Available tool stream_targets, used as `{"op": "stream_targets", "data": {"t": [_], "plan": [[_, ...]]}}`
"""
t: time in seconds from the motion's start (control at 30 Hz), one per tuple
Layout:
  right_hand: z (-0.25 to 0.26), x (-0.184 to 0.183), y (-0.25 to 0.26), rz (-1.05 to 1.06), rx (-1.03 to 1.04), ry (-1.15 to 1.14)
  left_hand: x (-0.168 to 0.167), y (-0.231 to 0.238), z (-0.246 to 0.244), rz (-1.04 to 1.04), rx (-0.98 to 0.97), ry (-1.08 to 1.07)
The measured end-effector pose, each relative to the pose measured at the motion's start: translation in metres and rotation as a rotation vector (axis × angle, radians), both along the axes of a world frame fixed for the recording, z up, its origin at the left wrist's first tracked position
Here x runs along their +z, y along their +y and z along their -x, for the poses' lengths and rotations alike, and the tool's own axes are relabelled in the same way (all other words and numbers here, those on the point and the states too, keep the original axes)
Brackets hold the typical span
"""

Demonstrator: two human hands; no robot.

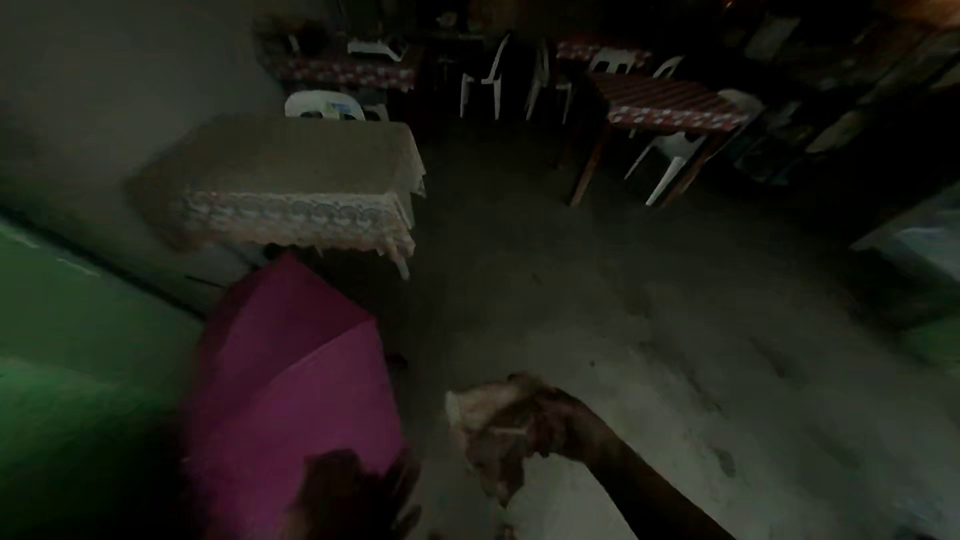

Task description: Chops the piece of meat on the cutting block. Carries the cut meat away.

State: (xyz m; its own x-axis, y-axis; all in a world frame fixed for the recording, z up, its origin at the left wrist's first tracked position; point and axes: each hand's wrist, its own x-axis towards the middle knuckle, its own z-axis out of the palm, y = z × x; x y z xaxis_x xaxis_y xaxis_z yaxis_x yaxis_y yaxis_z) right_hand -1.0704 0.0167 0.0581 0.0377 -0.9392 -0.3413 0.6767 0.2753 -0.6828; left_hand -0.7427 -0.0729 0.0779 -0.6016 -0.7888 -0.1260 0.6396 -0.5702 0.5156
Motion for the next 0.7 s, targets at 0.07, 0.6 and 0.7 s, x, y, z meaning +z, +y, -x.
{"op": "stream_targets", "data": {"t": [0.07, 0.6, 0.7], "plan": [[0.045, 0.024, -0.025, -0.011, 0.012, 0.108, 0.012, -0.019, 0.048, 0.013, -0.066, 0.027], [0.352, 0.153, -0.352, -0.274, 0.699, 1.097, -0.006, -0.312, 0.426, -0.089, -0.415, -0.181], [0.411, 0.149, -0.424, -0.290, 0.730, 1.070, -0.011, -0.377, 0.497, 0.230, -0.286, -0.356]]}}
